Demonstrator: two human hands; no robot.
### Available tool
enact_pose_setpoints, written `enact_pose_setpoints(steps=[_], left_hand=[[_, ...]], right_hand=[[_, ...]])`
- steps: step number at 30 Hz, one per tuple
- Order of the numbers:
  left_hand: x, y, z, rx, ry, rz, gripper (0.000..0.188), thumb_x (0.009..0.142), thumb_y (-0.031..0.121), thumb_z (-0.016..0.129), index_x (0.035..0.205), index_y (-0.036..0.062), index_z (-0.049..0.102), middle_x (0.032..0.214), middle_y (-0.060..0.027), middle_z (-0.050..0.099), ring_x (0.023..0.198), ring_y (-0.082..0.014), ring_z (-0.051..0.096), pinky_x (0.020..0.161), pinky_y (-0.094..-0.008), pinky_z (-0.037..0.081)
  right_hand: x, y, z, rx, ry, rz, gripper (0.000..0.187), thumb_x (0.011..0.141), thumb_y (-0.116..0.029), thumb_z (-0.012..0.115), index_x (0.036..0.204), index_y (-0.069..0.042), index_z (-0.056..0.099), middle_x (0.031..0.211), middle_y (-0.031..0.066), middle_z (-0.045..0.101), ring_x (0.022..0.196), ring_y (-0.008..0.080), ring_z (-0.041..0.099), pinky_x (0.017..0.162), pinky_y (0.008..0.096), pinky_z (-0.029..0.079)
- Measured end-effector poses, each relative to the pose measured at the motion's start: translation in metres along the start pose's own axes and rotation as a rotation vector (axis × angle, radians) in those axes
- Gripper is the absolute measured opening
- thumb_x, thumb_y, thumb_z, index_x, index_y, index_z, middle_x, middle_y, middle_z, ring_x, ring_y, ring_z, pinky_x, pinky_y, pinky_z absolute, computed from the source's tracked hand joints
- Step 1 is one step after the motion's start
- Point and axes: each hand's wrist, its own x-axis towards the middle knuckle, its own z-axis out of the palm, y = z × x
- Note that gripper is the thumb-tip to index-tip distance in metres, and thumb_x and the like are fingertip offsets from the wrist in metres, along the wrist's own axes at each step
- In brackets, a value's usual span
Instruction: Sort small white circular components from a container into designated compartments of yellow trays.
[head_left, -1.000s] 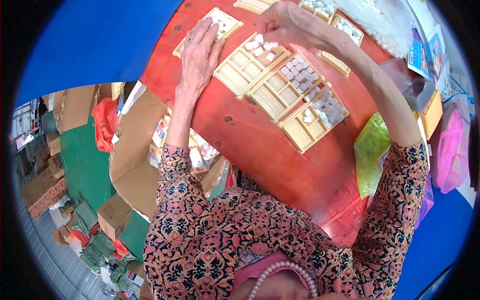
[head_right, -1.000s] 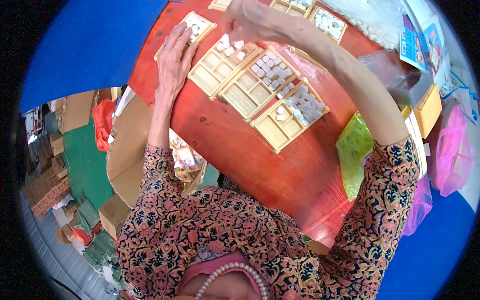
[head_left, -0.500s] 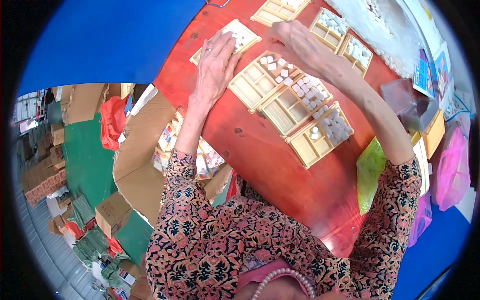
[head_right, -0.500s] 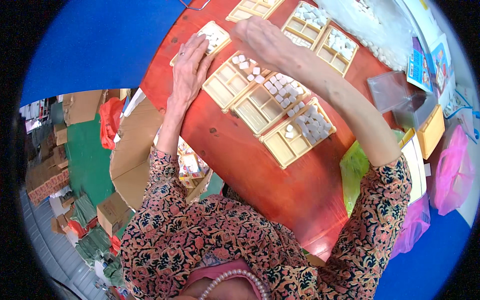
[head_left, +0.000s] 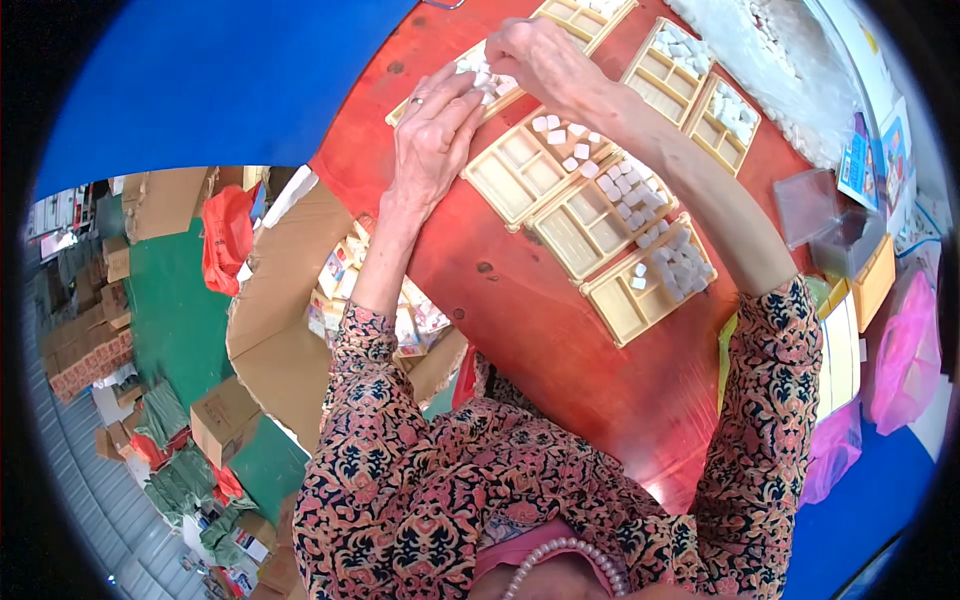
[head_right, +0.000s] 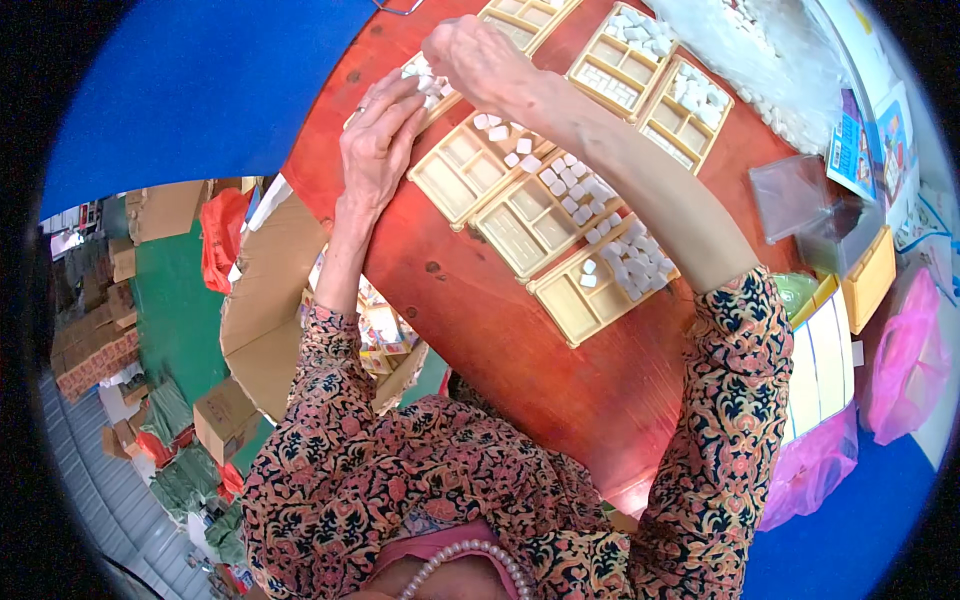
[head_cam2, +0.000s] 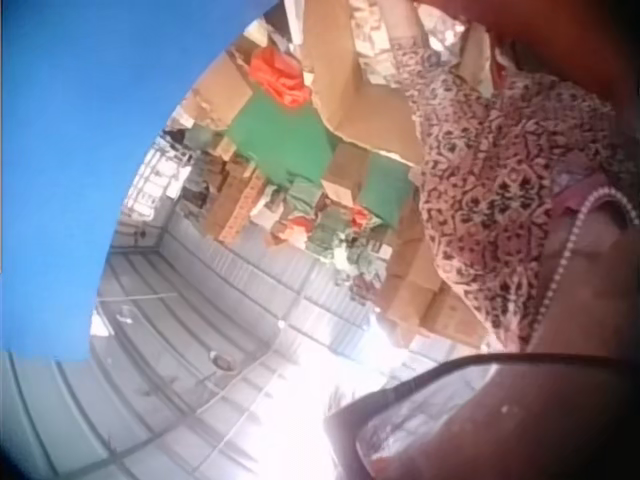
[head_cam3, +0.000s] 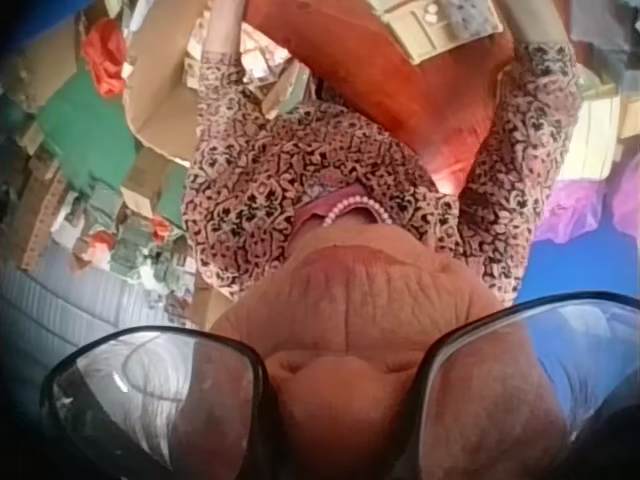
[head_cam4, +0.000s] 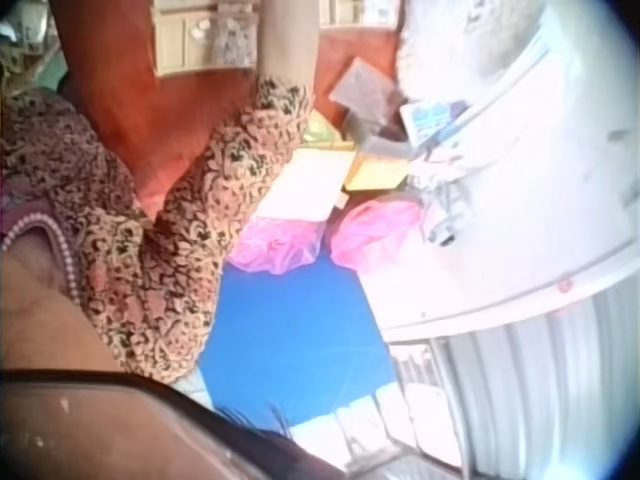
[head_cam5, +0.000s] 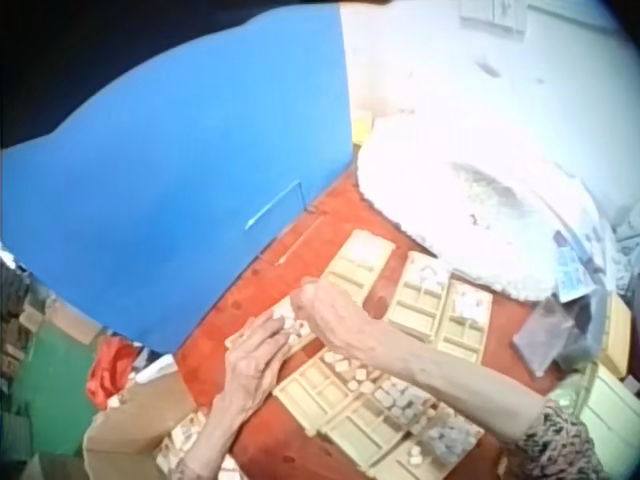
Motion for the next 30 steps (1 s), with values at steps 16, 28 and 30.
enact_pose_setpoints(steps=[16, 28, 30], left_hand=[[0.004, 0.003, 0.003, 0.009, -0.051, 0.049, 0.02, 0.079, 0.004, 0.07, 0.099, 0.002, 0.07, 0.104, -0.0124, 0.068, 0.108, -0.0337, 0.061, 0.089, -0.0395, 0.051], [-0.003, 0.004, 0.003, 0.057, -0.156, -0.053, 0.032, 0.084, 0.011, 0.067, 0.113, 0.0003, 0.063, 0.124, -0.0154, 0.059, 0.124, -0.0368, 0.049, 0.1, -0.0436, 0.044], [-0.004, 0.002, 0.003, 0.078, -0.159, -0.06, 0.035, 0.085, 0.014, 0.067, 0.117, 0.0005, 0.061, 0.128, -0.0161, 0.057, 0.128, -0.0372, 0.045, 0.103, -0.0447, 0.041]], right_hand=[[-0.013, -0.005, -0.004, -0.027, -0.016, 0.011, 0.009, 0.076, -0.003, 0.066, 0.083, 0.002, 0.063, 0.08, 0.0176, 0.062, 0.08, 0.0345, 0.061, 0.069, 0.0409, 0.048], [-0.009, -0.007, 0.001, -0.036, 0.126, -0.12, 0.015, 0.075, 0.007, 0.058, 0.088, 0.003, 0.062, 0.083, 0.0167, 0.058, 0.078, 0.035, 0.059, 0.068, 0.0407, 0.048], [-0.007, -0.011, 0.002, -0.148, 0.005, -0.052, 0.019, 0.072, 0.009, 0.057, 0.089, 0.002, 0.062, 0.083, 0.0179, 0.058, 0.078, 0.0367, 0.059, 0.067, 0.0432, 0.049]])
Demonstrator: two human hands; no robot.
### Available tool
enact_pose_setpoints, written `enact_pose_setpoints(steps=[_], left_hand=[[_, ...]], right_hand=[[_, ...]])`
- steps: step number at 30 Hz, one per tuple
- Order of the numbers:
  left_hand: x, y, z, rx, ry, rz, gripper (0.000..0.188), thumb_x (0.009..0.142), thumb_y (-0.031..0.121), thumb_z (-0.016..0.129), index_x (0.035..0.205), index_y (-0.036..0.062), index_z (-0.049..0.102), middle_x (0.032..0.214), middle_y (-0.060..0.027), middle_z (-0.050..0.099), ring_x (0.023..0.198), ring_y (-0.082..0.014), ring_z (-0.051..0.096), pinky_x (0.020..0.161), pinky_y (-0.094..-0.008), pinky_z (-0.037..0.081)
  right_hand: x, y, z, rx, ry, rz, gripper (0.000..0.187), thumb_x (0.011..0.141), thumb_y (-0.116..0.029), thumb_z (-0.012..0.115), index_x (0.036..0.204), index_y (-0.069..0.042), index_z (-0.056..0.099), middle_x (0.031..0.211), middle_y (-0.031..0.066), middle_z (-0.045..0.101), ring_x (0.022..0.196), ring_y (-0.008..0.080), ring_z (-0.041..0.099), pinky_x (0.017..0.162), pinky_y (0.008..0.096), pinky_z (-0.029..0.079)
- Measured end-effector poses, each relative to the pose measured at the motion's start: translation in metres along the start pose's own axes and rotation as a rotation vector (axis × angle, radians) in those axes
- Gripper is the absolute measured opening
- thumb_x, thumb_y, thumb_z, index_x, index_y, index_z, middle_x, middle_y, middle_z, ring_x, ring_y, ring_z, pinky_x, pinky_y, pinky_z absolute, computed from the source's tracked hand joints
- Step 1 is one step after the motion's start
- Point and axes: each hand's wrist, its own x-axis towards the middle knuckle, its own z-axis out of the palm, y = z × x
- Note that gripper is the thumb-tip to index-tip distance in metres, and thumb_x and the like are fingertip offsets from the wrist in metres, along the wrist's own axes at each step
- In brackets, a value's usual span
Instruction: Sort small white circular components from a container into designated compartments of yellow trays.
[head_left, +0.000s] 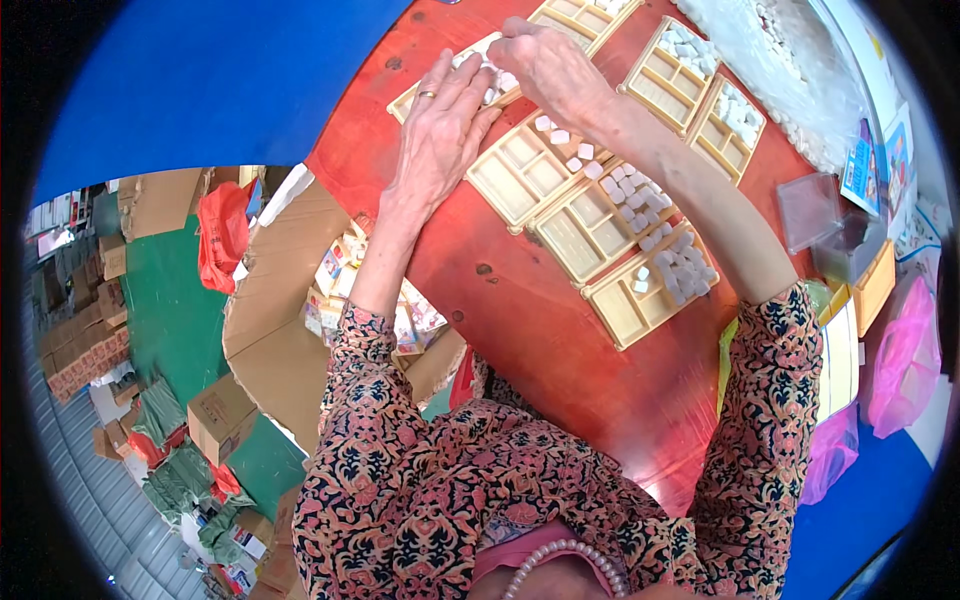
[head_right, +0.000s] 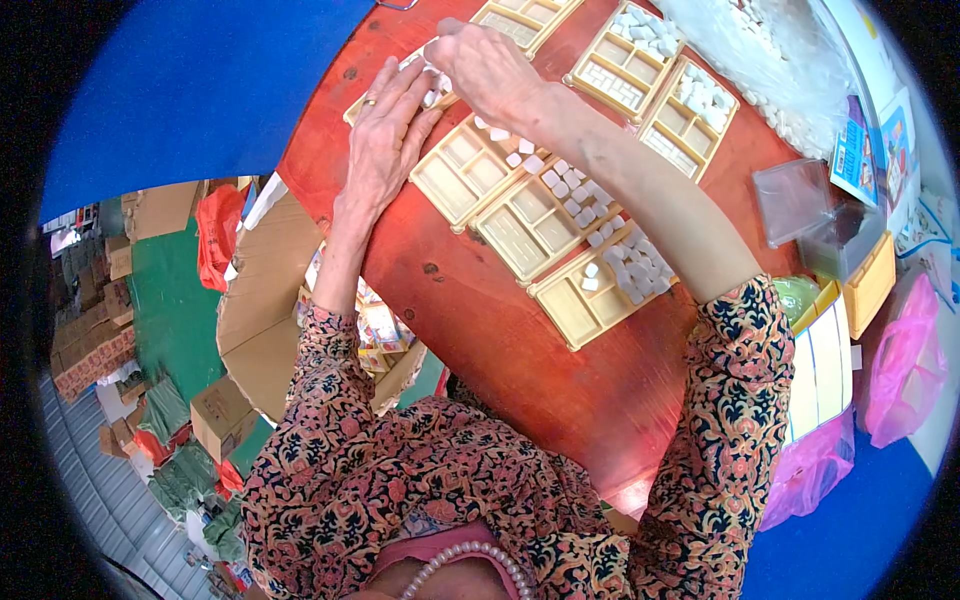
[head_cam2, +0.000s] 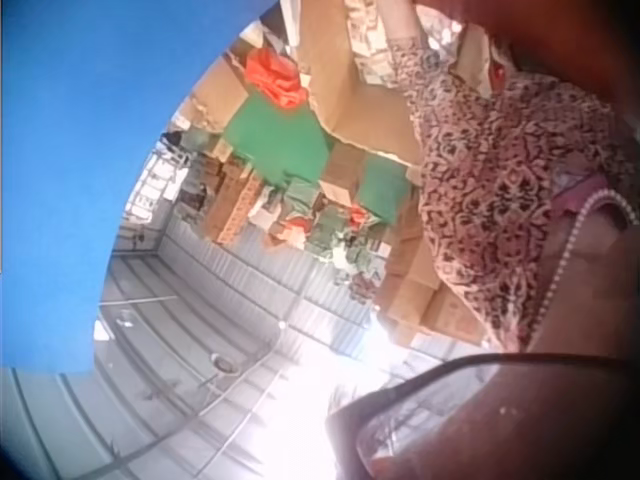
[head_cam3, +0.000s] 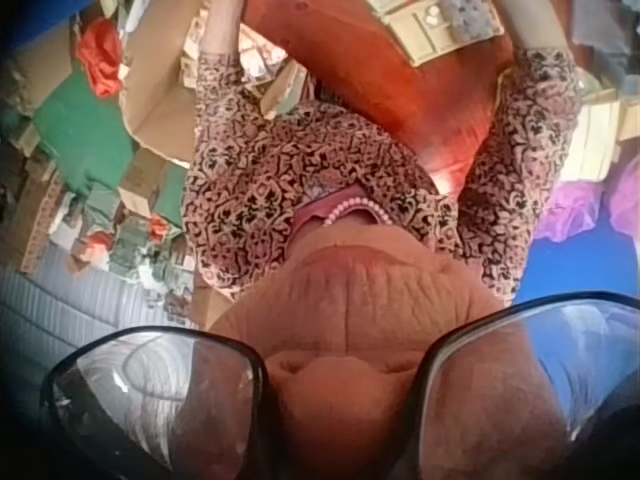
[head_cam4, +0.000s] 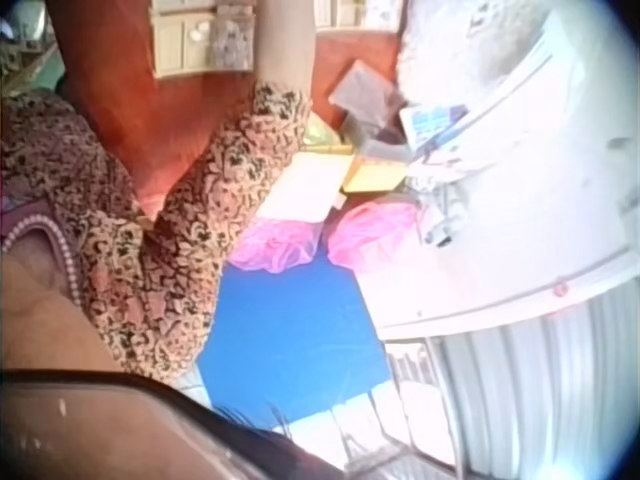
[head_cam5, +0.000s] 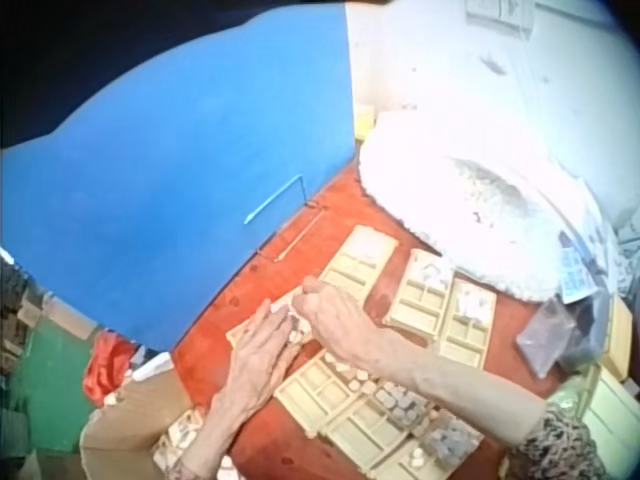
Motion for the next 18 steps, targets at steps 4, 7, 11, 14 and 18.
enact_pose_setpoints(steps=[4, 7, 11, 14, 18], left_hand=[[0.005, -0.003, -0.001, 0.012, -0.008, 0.017, 0.034, 0.086, 0.016, 0.066, 0.116, -0.0003, 0.061, 0.128, -0.0166, 0.056, 0.129, -0.0376, 0.043, 0.104, -0.0452, 0.04], [0.013, -0.001, 0.003, 0.024, -0.024, 0.061, 0.033, 0.087, 0.015, 0.065, 0.116, -0.0002, 0.061, 0.129, -0.0169, 0.055, 0.128, -0.0373, 0.045, 0.104, -0.0445, 0.04], [0.005, -0.001, -0.004, -0.056, 0.033, -0.033, 0.04, 0.087, 0.012, 0.063, 0.125, 0.0006, 0.056, 0.132, -0.0167, 0.053, 0.126, -0.0361, 0.047, 0.103, -0.0425, 0.04], [0.005, 0.002, -0.003, 0.012, -0.086, -0.039, 0.045, 0.09, 0.012, 0.061, 0.133, -0.0003, 0.049, 0.141, -0.0169, 0.046, 0.133, -0.0348, 0.039, 0.107, -0.0422, 0.035], [0.006, 0.009, 0.003, 0.073, -0.187, -0.022, 0.045, 0.094, 0.013, 0.055, 0.136, -0.0003, 0.046, 0.144, -0.0159, 0.043, 0.136, -0.0334, 0.036, 0.111, -0.0432, 0.029]], right_hand=[[0.003, 0.008, 0.001, 0.073, 0.205, -0.129, 0.017, 0.072, 0.008, 0.057, 0.087, 0.002, 0.064, 0.084, 0.0186, 0.059, 0.078, 0.0374, 0.06, 0.068, 0.0452, 0.049], [0.009, 0.006, -0.014, -0.11, -0.067, 0.048, 0.016, 0.071, 0.006, 0.057, 0.083, 0.0, 0.066, 0.085, 0.0183, 0.061, 0.079, 0.037, 0.061, 0.069, 0.0449, 0.05], [0.021, -0.004, -0.006, 0.021, -0.151, 0.029, 0.014, 0.072, -0.003, 0.056, 0.081, -0.001, 0.067, 0.081, 0.0173, 0.062, 0.08, 0.0348, 0.063, 0.07, 0.0425, 0.053], [0.015, -0.003, -0.027, -0.063, -0.048, 0.069, 0.009, 0.072, -0.001, 0.056, 0.078, 0.001, 0.063, 0.082, 0.0167, 0.061, 0.079, 0.033, 0.064, 0.063, 0.0403, 0.056], [0.008, 0.021, -0.106, -0.269, 0.211, -0.059, 0.011, 0.072, 0.001, 0.056, 0.081, -0.002, 0.062, 0.082, 0.0126, 0.058, 0.074, 0.0297, 0.063, 0.06, 0.0373, 0.056]])
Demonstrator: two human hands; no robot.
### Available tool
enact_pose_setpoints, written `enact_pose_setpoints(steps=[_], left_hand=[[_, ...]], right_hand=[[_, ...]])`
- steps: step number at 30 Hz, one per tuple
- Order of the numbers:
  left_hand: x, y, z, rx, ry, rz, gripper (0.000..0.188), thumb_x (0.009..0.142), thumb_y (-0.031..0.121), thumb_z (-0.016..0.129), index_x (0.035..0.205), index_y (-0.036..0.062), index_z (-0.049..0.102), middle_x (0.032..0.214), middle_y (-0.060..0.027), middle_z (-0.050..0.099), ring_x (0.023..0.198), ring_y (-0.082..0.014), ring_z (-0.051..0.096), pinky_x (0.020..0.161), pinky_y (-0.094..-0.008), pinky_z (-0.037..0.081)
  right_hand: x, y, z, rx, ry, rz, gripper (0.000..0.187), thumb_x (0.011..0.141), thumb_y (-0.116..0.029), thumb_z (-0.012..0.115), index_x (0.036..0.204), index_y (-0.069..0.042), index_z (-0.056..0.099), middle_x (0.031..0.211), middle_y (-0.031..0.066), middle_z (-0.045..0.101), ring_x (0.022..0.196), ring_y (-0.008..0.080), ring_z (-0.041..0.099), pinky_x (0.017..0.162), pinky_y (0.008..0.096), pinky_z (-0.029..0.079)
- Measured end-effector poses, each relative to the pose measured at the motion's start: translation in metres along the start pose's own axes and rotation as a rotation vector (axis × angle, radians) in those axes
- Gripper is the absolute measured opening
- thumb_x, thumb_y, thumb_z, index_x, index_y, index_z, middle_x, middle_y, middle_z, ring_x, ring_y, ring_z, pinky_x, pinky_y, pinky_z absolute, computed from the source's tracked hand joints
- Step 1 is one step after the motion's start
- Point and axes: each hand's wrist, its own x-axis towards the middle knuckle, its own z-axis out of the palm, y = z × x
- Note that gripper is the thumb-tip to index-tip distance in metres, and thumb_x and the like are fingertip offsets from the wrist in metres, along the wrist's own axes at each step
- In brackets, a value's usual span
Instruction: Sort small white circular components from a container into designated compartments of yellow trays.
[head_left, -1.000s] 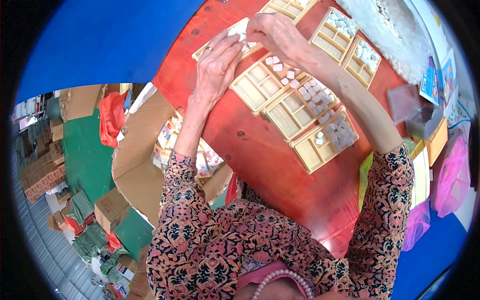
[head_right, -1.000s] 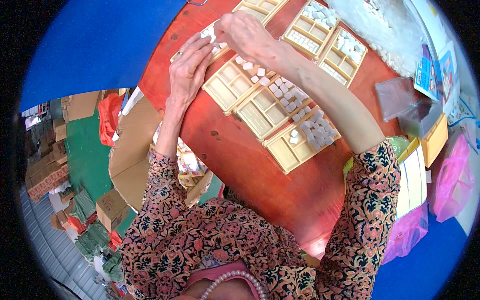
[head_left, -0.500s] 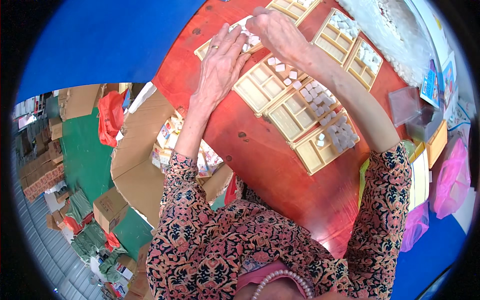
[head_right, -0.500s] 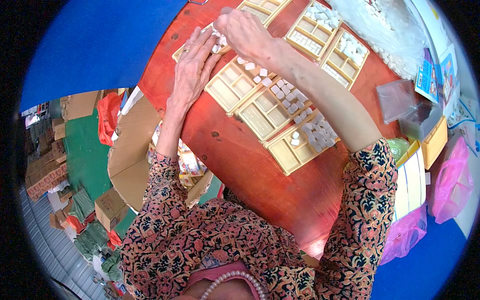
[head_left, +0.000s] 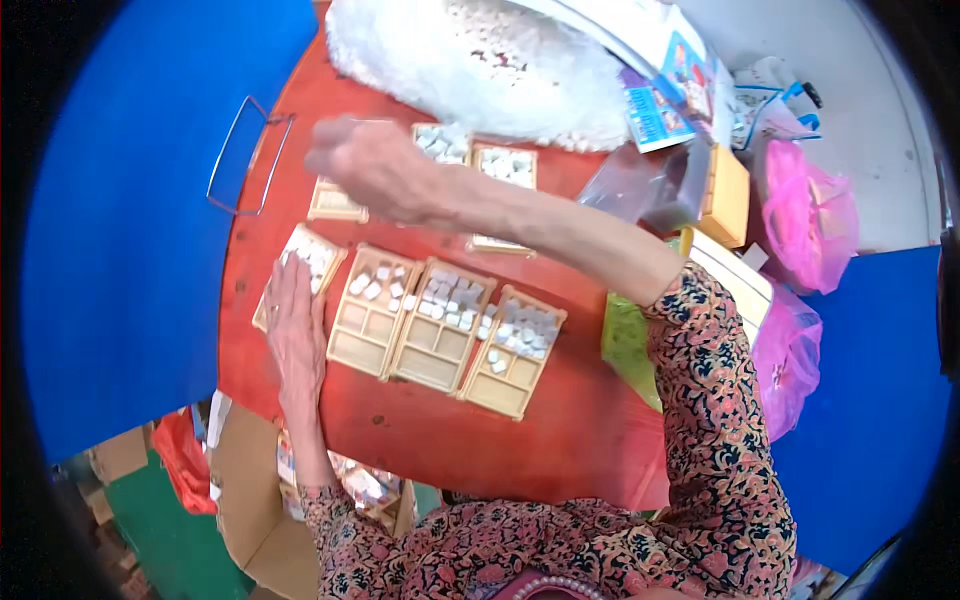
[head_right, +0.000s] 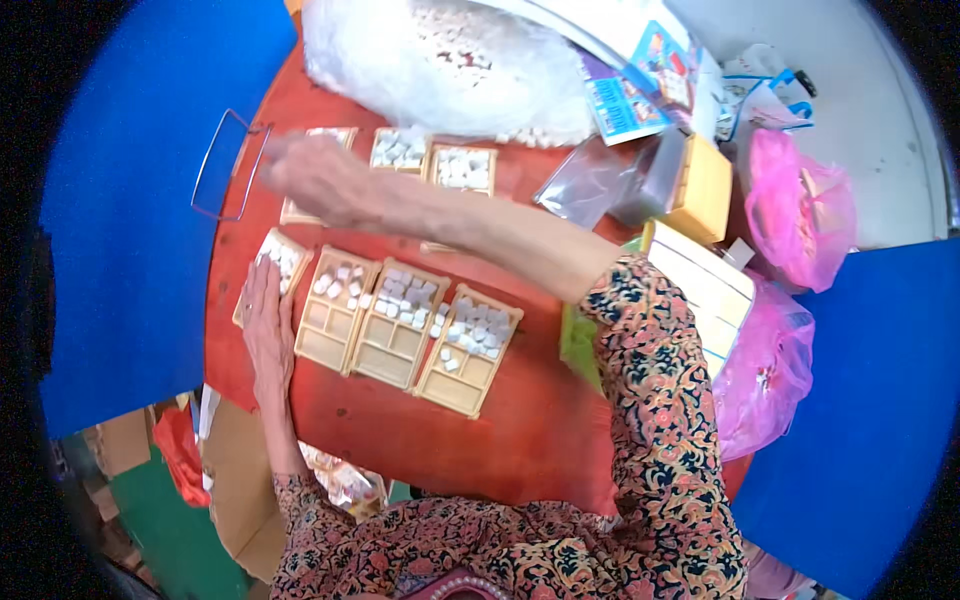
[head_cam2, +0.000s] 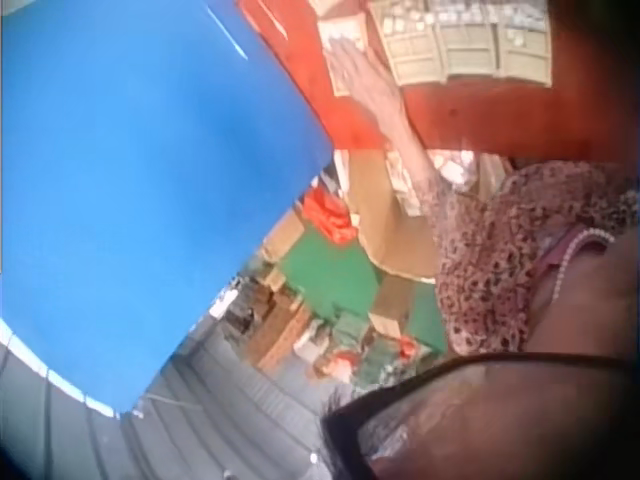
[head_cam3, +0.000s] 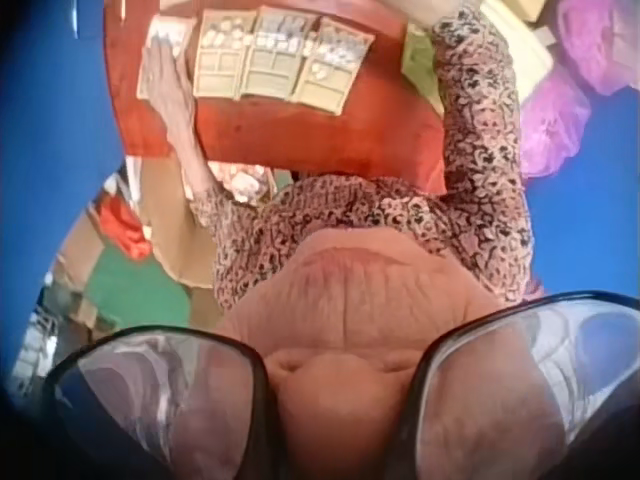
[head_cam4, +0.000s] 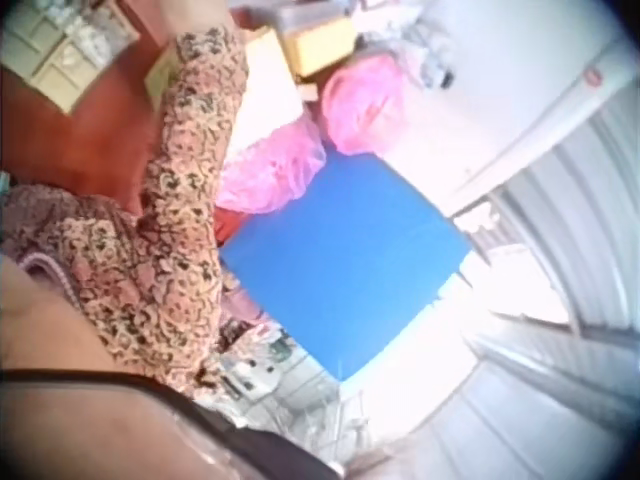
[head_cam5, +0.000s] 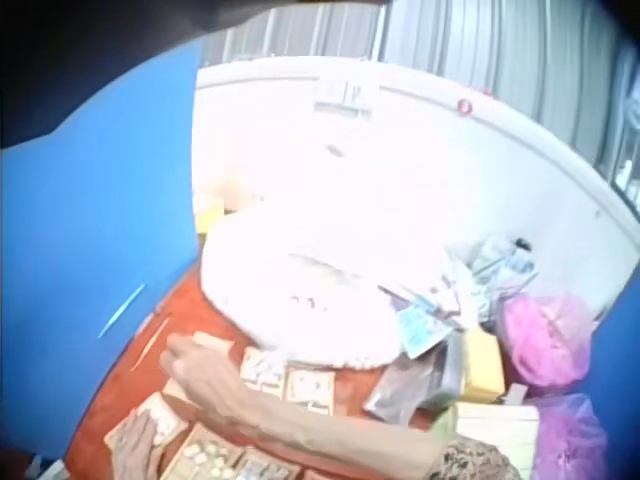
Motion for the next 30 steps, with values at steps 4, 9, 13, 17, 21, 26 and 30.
enact_pose_setpoints(steps=[4, 9, 13, 17, 21, 26, 30], left_hand=[[-0.004, 0.0, -0.003, 0.041, 0.013, -0.03, 0.045, 0.095, 0.012, 0.054, 0.137, -0.0006, 0.045, 0.145, -0.0155, 0.042, 0.137, -0.033, 0.034, 0.112, -0.044, 0.027], [-0.003, -0.002, -0.005, 0.056, 0.01, 0.014, 0.048, 0.094, 0.013, 0.054, 0.139, -0.0007, 0.042, 0.145, -0.0162, 0.04, 0.137, -0.034, 0.033, 0.112, -0.0453, 0.026], [-0.002, -0.002, -0.006, 0.059, -0.024, -0.034, 0.05, 0.094, 0.014, 0.055, 0.139, -0.0007, 0.041, 0.145, -0.0168, 0.04, 0.137, -0.0344, 0.033, 0.112, -0.0459, 0.026], [0.006, 0.006, -0.002, -0.054, 0.036, -0.074, 0.049, 0.093, 0.013, 0.056, 0.137, -0.0023, 0.042, 0.145, -0.0182, 0.04, 0.136, -0.0355, 0.034, 0.111, -0.0438, 0.029], [-0.003, -0.001, -0.001, -0.113, 0.246, -0.059, 0.041, 0.088, 0.006, 0.062, 0.126, -0.0052, 0.053, 0.137, -0.0202, 0.048, 0.129, -0.0368, 0.044, 0.105, -0.0422, 0.038], [-0.015, -0.01, 0.002, -0.071, 0.333, -0.018, 0.027, 0.085, 0.006, 0.065, 0.111, -0.0029, 0.064, 0.125, -0.0193, 0.057, 0.122, -0.0364, 0.052, 0.1, -0.0424, 0.044], [-0.018, -0.007, 0.002, -0.071, 0.336, 0.01, 0.02, 0.082, 0.005, 0.067, 0.101, -0.0034, 0.067, 0.116, -0.0186, 0.062, 0.117, -0.0375, 0.055, 0.096, -0.0436, 0.047]], right_hand=[[-0.003, 0.057, -0.059, -0.203, 0.155, 0.123, 0.018, 0.074, 0.0, 0.059, 0.089, -0.008, 0.064, 0.082, 0.0123, 0.059, 0.079, 0.0324, 0.062, 0.067, 0.0393, 0.052], [-0.04, 0.133, -0.102, -0.294, 0.098, 0.492, 0.011, 0.078, -0.006, 0.06, 0.085, -0.001, 0.067, 0.074, 0.0192, 0.064, 0.066, 0.0319, 0.064, 0.06, 0.0359, 0.049], [-0.081, 0.184, -0.072, -0.083, -0.062, 0.617, 0.012, 0.077, -0.005, 0.055, 0.081, 0.001, 0.065, 0.07, 0.0201, 0.062, 0.062, 0.029, 0.063, 0.059, 0.0336, 0.048], [-0.129, 0.245, -0.05, -0.219, -0.321, 0.263, 0.019, 0.075, -0.007, 0.055, 0.091, -0.001, 0.064, 0.081, 0.0213, 0.064, 0.076, 0.0357, 0.064, 0.067, 0.0404, 0.051], [-0.129, 0.269, -0.039, -0.189, -0.599, 0.371, 0.029, 0.081, -0.002, 0.047, 0.107, 0.0, 0.06, 0.1, 0.0253, 0.063, 0.095, 0.041, 0.061, 0.083, 0.0448, 0.048], [-0.151, 0.256, -0.02, -0.145, -0.248, 0.005, 0.026, 0.092, -0.009, 0.042, 0.11, -0.003, 0.059, 0.097, 0.0256, 0.062, 0.088, 0.0408, 0.058, 0.079, 0.047, 0.046], [-0.125, 0.226, -0.046, -0.215, -0.519, 0.375, 0.021, 0.094, -0.016, 0.045, 0.106, -0.004, 0.058, 0.093, 0.023, 0.06, 0.082, 0.0387, 0.057, 0.073, 0.0439, 0.045]])
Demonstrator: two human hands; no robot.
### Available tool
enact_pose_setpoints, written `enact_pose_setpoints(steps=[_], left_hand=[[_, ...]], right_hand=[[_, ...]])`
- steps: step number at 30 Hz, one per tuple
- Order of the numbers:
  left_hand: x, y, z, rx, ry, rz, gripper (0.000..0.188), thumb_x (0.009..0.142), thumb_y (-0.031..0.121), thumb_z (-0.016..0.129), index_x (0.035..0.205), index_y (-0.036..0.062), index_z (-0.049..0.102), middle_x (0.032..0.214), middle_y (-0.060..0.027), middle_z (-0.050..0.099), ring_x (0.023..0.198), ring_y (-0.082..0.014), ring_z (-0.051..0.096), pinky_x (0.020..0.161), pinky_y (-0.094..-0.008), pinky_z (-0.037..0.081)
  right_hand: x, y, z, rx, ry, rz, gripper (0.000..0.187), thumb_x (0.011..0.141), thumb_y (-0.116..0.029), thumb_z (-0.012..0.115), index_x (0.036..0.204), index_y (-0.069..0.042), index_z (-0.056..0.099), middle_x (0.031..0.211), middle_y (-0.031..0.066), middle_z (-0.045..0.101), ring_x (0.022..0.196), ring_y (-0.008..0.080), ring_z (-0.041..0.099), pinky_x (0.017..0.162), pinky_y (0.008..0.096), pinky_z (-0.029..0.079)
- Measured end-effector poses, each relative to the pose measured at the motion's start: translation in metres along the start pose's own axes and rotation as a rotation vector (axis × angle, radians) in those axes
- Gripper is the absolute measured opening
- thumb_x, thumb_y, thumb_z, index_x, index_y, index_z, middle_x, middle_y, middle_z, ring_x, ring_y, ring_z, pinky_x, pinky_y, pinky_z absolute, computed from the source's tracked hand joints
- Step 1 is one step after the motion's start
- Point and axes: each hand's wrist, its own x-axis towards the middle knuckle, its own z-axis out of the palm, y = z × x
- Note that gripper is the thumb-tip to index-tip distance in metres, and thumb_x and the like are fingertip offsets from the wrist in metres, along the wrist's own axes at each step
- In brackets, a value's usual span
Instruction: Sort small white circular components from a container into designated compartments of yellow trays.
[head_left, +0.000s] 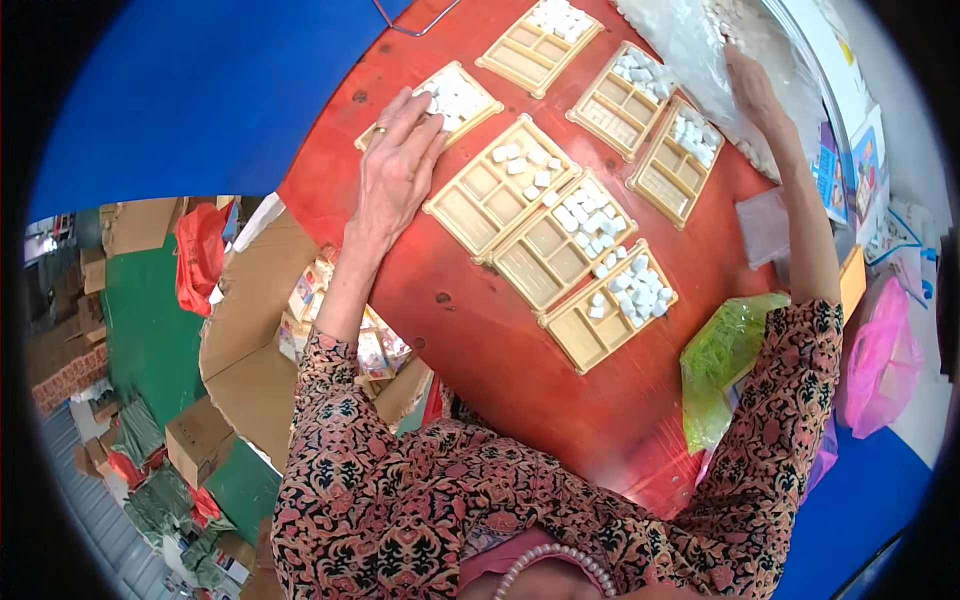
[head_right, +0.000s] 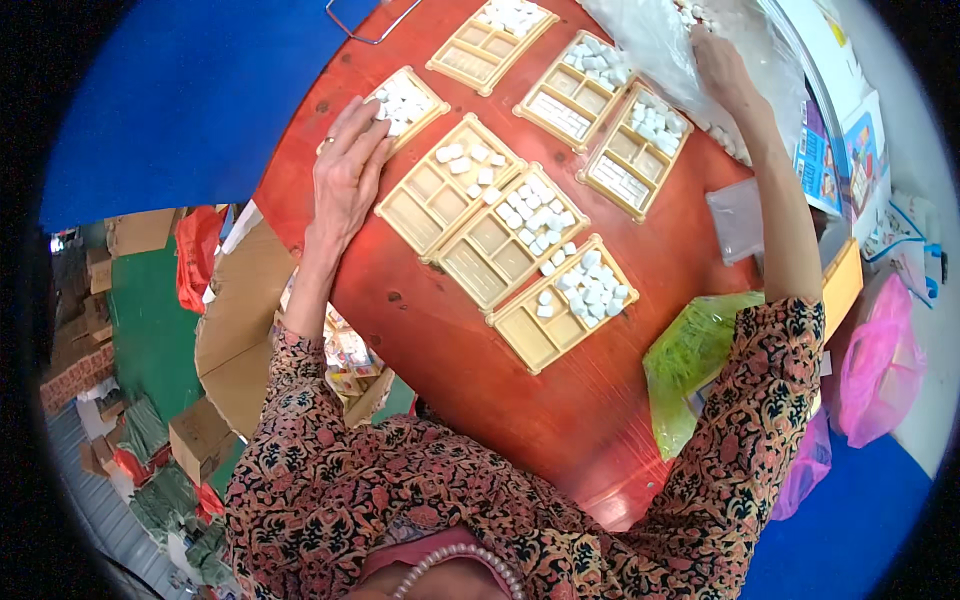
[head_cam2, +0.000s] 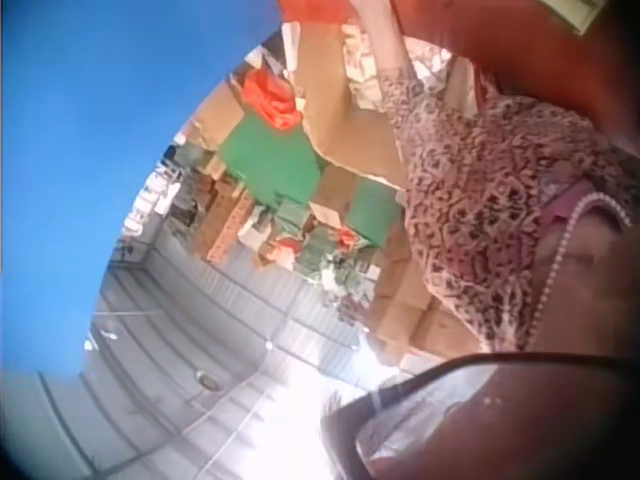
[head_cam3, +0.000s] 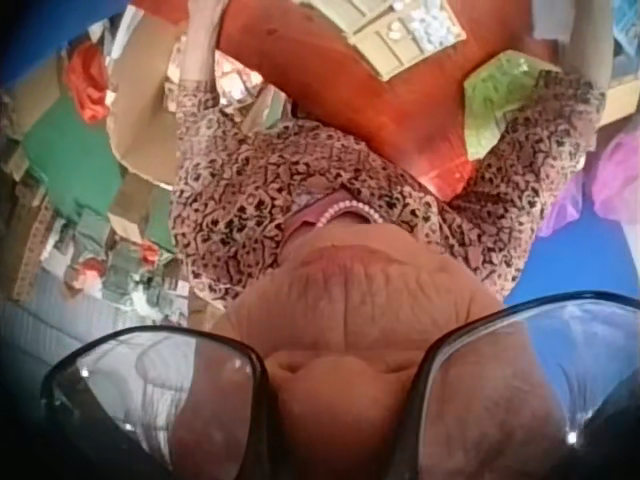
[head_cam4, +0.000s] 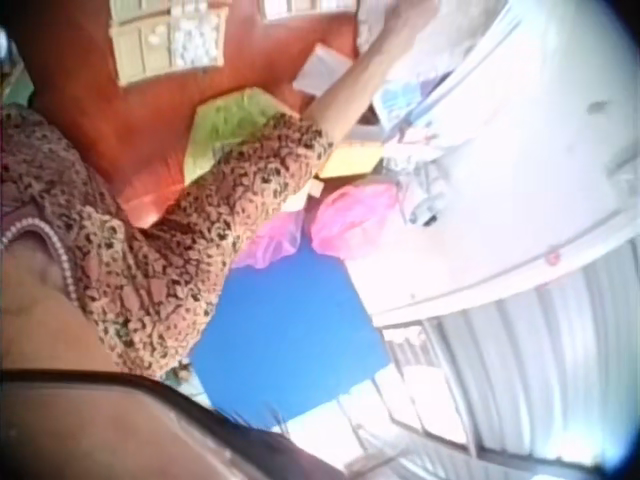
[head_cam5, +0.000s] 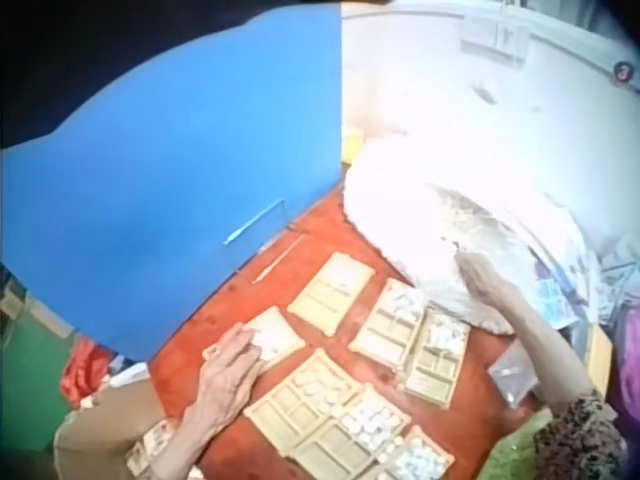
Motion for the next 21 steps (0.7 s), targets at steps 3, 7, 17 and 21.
enact_pose_setpoints(steps=[3, 7, 17, 21], left_hand=[[-0.001, -0.002, 0.005, -0.012, 0.009, 0.005, 0.021, 0.083, 0.007, 0.068, 0.102, -0.0029, 0.067, 0.118, -0.0191, 0.062, 0.117, -0.0381, 0.055, 0.095, -0.0431, 0.047], [0.004, -0.002, 0.012, -0.013, 0.04, 0.042, 0.025, 0.082, 0.008, 0.068, 0.104, -0.0024, 0.067, 0.119, -0.0192, 0.061, 0.117, -0.0375, 0.055, 0.096, -0.0419, 0.047], [0.001, -0.012, 0.008, 0.014, 0.121, 0.075, 0.023, 0.082, 0.009, 0.068, 0.104, 0.0009, 0.068, 0.118, -0.017, 0.062, 0.118, -0.0357, 0.055, 0.095, -0.0414, 0.047], [0.011, 0.016, 0.005, -0.009, 0.106, 0.147, 0.024, 0.083, 0.01, 0.068, 0.106, 0.0026, 0.068, 0.118, -0.0159, 0.063, 0.118, -0.035, 0.055, 0.095, -0.0412, 0.047]], right_hand=[[-0.001, 0.002, -0.016, 0.047, 0.265, 0.065, 0.018, 0.095, -0.018, 0.047, 0.1, -0.004, 0.058, 0.086, 0.0212, 0.06, 0.079, 0.0357, 0.058, 0.069, 0.0417, 0.044], [0.001, 0.003, -0.049, 0.172, 0.424, 0.426, 0.014, 0.091, -0.016, 0.055, 0.089, -0.002, 0.057, 0.073, 0.0116, 0.057, 0.067, 0.0231, 0.056, 0.06, 0.0344, 0.045], [-0.02, -0.218, -0.103, 0.924, -0.164, 0.226, 0.023, 0.094, -0.024, 0.058, 0.101, -0.002, 0.061, 0.082, 0.0042, 0.06, 0.071, 0.0123, 0.057, 0.061, 0.0258, 0.05], [-0.035, -0.241, -0.039, 0.807, -0.228, 0.013, 0.019, 0.091, -0.015, 0.058, 0.102, 0.0, 0.059, 0.089, 0.0149, 0.061, 0.082, 0.0266, 0.059, 0.07, 0.0345, 0.05]])
